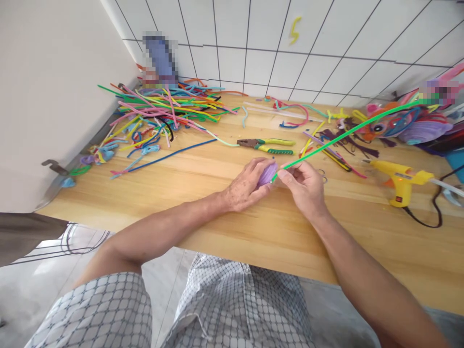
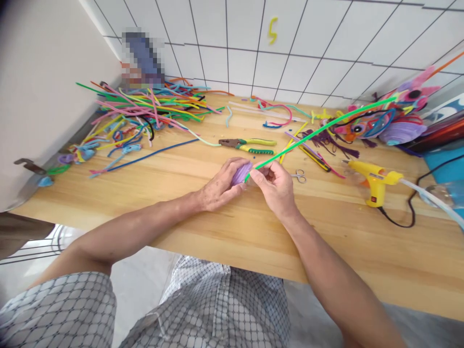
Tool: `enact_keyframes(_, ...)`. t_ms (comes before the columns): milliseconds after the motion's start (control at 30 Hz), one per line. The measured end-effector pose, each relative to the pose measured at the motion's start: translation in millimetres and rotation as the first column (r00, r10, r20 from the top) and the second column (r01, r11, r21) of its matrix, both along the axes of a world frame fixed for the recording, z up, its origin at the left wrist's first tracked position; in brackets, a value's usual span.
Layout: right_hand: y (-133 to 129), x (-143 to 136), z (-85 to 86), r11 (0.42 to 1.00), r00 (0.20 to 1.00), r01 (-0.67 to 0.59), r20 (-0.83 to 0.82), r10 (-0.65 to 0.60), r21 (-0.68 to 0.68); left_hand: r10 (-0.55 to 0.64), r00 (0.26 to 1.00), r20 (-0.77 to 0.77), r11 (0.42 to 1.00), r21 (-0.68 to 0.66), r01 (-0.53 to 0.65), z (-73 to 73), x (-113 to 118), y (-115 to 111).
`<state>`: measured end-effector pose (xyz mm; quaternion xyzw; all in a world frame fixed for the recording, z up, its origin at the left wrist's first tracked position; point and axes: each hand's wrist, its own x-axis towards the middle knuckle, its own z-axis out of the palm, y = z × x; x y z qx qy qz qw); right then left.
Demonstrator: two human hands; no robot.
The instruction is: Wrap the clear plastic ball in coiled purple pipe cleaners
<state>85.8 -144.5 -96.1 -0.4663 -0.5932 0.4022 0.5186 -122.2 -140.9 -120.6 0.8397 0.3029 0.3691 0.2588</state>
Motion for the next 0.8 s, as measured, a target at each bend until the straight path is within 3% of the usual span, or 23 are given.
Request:
enact_keyframes(433,1.8,1.4,-1.7,0.998,1.0,-0.025,0.008,0.025,-0.063,-0.017,1.0,-0.001,1.0,0.001,0.017,0.6,-0.6,-0.8)
enact_keyframes(800,6.7,1.0,-2.4,0.986,0.995,-0.048,-0.097,0.033,-0.158,-0.025,1.0,0.008,1.0,-0.001,0.025,0.9,-0.2,-0.5)
